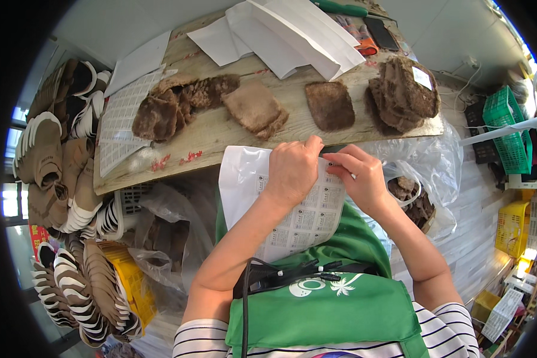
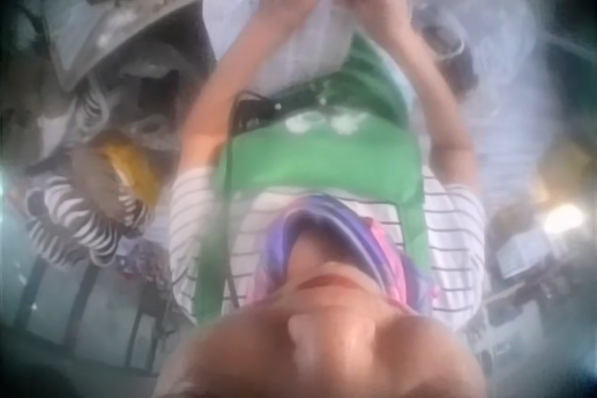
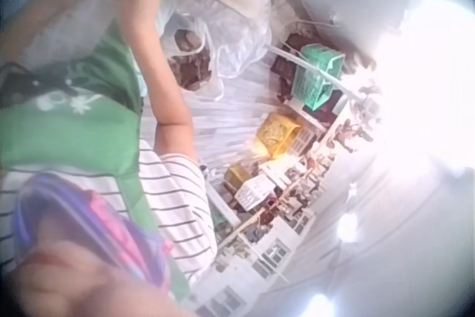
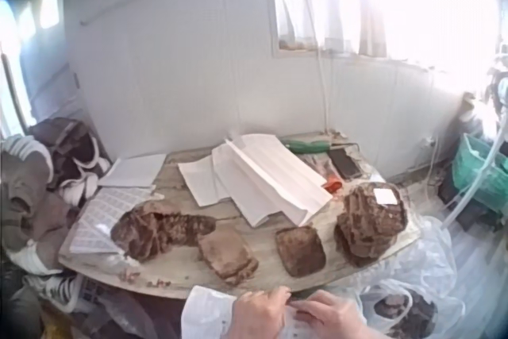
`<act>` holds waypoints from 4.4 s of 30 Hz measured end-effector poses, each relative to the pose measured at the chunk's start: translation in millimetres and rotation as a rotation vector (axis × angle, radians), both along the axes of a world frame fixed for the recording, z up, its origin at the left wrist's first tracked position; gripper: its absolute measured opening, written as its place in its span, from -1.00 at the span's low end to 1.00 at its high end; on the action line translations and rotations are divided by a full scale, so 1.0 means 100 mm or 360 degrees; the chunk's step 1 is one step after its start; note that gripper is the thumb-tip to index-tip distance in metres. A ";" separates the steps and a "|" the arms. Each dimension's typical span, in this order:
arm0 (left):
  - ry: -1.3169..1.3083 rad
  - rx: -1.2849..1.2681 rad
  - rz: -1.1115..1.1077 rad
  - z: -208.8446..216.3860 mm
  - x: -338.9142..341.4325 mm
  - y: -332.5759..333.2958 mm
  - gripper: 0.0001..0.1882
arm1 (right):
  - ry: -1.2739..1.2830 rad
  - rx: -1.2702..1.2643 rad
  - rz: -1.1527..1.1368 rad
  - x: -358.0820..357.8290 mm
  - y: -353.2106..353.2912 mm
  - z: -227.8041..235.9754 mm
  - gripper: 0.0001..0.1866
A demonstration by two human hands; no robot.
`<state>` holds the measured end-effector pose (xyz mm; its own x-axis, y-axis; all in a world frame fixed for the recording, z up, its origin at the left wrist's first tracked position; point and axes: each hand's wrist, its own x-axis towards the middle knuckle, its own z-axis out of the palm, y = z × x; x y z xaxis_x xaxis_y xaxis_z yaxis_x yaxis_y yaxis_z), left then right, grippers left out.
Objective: The person repeatedly peels small labels from a sheet and sticks them onto individual brown fabric samples arranged on a table. The person handles the label sheet and fabric pieces one at a time, placing each labeled sample back on the table.
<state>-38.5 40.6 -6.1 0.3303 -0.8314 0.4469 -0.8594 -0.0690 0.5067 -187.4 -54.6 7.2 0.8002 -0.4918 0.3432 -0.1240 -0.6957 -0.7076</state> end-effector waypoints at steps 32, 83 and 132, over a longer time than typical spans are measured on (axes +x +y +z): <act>0.0185 0.0339 -0.0018 0.21 0.11 0.04 -0.82 | -0.1339 0.0277 -0.0063 -0.62 -0.86 2.12 -0.48; 0.0019 0.0419 -0.0012 -0.16 0.04 -0.44 -0.59 | -0.0441 0.1072 -0.0228 -0.03 -0.73 0.86 -0.82; 0.0264 0.0701 0.0071 -0.19 0.17 -0.59 -0.17 | 0.0768 -0.0046 -0.0849 0.82 -1.00 -0.37 -0.38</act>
<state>-21.7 -18.1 -25.1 0.4071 -0.9134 -0.0069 -0.7605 -0.3431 0.5513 -105.2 -155.0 -30.1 0.5193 -0.8541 0.0305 -0.7466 -0.4707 -0.4701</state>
